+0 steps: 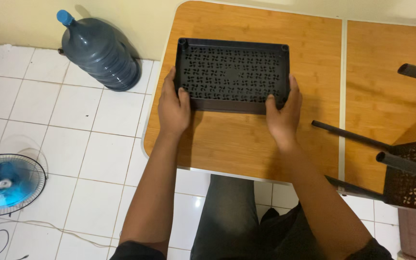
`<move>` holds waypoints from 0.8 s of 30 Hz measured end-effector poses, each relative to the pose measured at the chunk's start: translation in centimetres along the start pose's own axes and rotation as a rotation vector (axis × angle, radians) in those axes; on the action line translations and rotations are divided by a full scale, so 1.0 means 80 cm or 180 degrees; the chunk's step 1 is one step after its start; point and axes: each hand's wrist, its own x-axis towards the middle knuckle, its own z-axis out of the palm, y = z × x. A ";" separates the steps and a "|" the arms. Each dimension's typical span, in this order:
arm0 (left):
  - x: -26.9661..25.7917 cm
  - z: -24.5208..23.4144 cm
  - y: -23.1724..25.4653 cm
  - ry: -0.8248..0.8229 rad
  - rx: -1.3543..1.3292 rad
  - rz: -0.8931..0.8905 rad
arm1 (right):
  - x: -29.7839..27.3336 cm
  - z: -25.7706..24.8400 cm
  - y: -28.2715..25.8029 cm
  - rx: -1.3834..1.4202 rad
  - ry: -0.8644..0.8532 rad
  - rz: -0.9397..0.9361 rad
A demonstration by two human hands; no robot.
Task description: The person assembles a black plastic stool by inserting rods into the frame and attaching perforated panels. They repeatedly insert and remove rods and panels, adjusting the frame on a wooden table.
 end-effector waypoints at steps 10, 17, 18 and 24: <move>0.034 -0.004 -0.019 -0.0326 -0.0034 -0.0025 | -0.038 -0.002 -0.013 -0.0316 0.0089 -0.0309; 0.044 -0.005 -0.023 -0.0456 0.0158 -0.0153 | -0.039 -0.013 -0.019 -0.0735 -0.0167 -0.0133; 0.044 -0.005 -0.023 -0.0424 0.0134 -0.0093 | -0.038 -0.013 -0.019 -0.0728 -0.0181 -0.0140; 0.040 -0.005 -0.025 -0.0334 -0.0053 -0.0045 | -0.024 -0.021 -0.022 -0.0670 -0.0360 -0.0393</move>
